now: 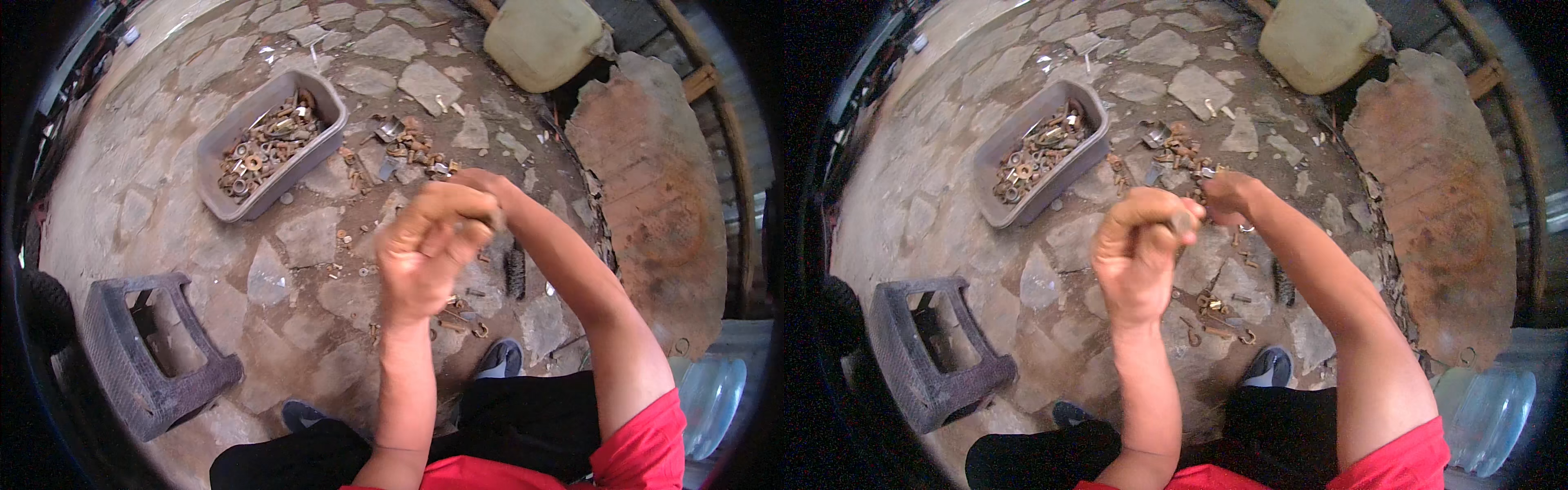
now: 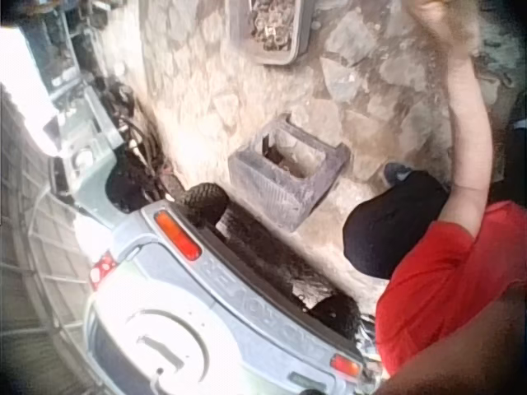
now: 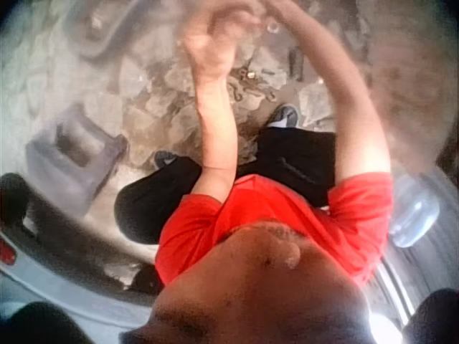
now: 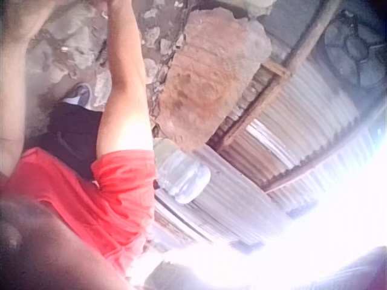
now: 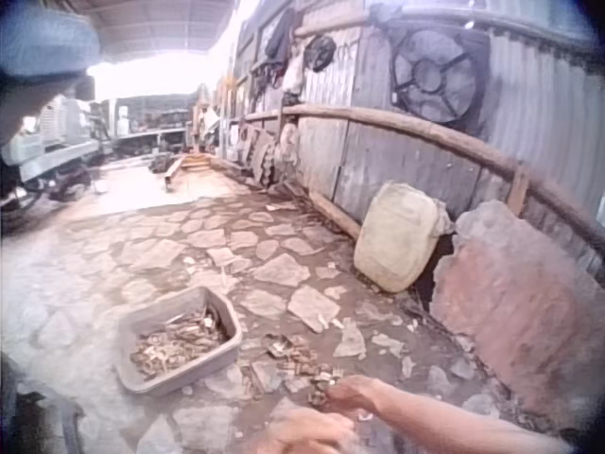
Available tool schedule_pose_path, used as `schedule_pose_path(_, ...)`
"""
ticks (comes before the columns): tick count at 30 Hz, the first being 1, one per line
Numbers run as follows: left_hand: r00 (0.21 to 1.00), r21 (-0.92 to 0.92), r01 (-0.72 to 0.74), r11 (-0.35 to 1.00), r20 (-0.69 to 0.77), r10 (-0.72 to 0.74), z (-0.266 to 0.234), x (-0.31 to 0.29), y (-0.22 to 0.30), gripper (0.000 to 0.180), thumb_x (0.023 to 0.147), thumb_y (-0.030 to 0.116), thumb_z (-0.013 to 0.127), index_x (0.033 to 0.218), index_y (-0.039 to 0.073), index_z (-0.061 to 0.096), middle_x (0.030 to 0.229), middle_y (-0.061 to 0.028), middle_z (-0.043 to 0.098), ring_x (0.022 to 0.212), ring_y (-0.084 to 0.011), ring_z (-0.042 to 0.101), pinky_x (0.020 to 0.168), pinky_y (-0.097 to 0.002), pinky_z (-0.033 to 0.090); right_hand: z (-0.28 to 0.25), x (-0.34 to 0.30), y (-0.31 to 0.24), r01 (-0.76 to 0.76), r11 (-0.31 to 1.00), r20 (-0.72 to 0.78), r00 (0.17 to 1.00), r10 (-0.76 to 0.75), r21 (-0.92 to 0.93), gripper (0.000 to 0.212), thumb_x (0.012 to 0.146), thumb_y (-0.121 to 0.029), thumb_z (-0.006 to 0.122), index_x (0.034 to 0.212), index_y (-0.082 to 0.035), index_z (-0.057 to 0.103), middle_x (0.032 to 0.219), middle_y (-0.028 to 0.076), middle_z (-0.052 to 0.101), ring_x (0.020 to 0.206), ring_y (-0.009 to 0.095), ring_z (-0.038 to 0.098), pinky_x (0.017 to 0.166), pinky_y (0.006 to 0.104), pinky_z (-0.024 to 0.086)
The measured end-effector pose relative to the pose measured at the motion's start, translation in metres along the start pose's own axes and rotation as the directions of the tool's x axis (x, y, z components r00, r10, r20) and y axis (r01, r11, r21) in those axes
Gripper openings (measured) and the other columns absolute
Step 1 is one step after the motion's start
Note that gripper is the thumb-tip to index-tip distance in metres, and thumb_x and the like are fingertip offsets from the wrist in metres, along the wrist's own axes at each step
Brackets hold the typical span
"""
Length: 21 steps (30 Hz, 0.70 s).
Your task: The person sits on the ground and uses a sanding block to clean rust off small metal hardware pieces. They pick up individual items from a pile, rub them with the block, and place them into a plastic bin.
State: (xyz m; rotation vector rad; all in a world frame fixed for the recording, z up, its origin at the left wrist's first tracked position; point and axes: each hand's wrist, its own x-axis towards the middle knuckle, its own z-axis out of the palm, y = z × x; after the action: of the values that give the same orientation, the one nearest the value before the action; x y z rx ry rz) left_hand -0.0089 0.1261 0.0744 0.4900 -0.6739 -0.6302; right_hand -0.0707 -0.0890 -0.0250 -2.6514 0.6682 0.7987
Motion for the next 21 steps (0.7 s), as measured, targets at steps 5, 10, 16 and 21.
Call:
schedule_pose_path(5, 0.897, 0.095, 0.152, 0.984, -0.432, -0.097, -0.041, 0.006, -0.039, 0.022, 0.092, 0.000, 0.062, 0.115, 0.000, 0.061, 0.104, -0.0091, 0.066, 0.091, -0.0150, 0.064, 0.090, -0.0298, 0.052, -0.001, 0.030, 0.013, 0.003, 0.999, -0.138, 0.990, 0.004, 0.047, 0.028, 0.083, -0.026, 0.059, 0.101, -0.007, 0.068, 0.093, 0.018, 0.070, 0.089, 0.037, 0.067, 0.077, 0.0459, 0.052)
schedule_pose_path(10, 0.694, 0.050, 0.192, 0.980, -0.713, -0.100, -0.082, -0.017, -0.075, 0.024, 0.093, 0.003, 0.062, 0.116, -0.004, 0.058, 0.104, -0.0093, 0.064, 0.094, -0.0152, 0.063, 0.089, -0.0281, 0.052, -0.016, 0.035, -0.057, 0.197, 0.885, -0.546, 0.834, 0.075, 0.422, 0.026, 0.081, -0.020, 0.060, 0.093, 0.002, 0.066, 0.093, 0.026, 0.066, 0.091, 0.041, 0.066, 0.080, 0.0483, 0.052)
schedule_pose_path(16, 0.646, 0.177, 0.314, 0.933, -0.760, -0.074, -0.100, -0.029, -0.101, 0.031, 0.095, 0.007, 0.059, 0.124, -0.005, 0.057, 0.120, -0.0132, 0.062, 0.104, -0.0189, 0.062, 0.093, -0.0341, 0.051, 0.004, 0.027, -0.120, 0.393, 0.787, -0.501, 0.856, -0.125, 0.475, 0.021, 0.092, -0.009, 0.051, 0.109, -0.002, 0.061, 0.097, 0.022, 0.069, 0.090, 0.037, 0.068, 0.079, 0.0437, 0.054)
schedule_pose_path(21, 0.594, 0.122, 0.416, 0.901, -0.787, -0.168, -0.127, -0.040, -0.094, 0.037, 0.096, 0.016, 0.061, 0.128, -0.002, 0.056, 0.119, -0.0106, 0.062, 0.099, -0.0174, 0.063, 0.086, -0.0336, 0.053, 0.017, 0.015, -0.137, 0.464, 0.727, -0.496, 0.846, -0.195, 0.506, 0.021, 0.089, -0.011, 0.051, 0.103, 0.004, 0.058, 0.094, 0.031, 0.064, 0.092, 0.048, 0.062, 0.078, 0.0519, 0.050)
